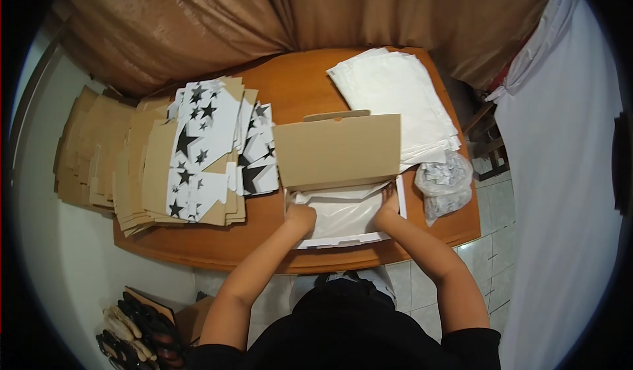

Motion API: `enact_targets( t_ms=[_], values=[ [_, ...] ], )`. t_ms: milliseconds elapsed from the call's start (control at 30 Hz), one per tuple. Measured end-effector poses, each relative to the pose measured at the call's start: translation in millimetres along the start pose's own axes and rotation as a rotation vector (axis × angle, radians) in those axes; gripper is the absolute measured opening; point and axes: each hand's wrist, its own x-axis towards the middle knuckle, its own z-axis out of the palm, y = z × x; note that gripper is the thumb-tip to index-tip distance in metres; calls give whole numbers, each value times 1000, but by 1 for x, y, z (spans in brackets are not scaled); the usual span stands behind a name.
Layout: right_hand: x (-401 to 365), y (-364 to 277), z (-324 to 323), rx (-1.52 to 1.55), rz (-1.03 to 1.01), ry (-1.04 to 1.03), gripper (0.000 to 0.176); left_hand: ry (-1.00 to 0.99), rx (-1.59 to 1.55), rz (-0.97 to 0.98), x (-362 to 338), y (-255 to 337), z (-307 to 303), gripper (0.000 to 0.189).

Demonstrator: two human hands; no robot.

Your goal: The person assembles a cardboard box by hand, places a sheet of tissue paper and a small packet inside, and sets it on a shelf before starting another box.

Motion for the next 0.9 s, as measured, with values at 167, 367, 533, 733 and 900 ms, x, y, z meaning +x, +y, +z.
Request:
enact_targets(
  t_ms=[167,367,533,733,900],
  values=[
    [-35,49,41,496,-534,1106,14,252,-139,39,-6,49,-57,21],
    [-30,142,105,1135,-45,1451,5,955,-415,307,22,155,-117,22],
    [10,182,150,838,20,1197,19,824,-381,427,74,222,-112,22],
    [35,184,160,739,22,1224,12,750,-351,374,87,244,-101,22],
    [17,205,161,770,-137,1176,11,942,-421,358,72,237,-99,24]
  ],
)
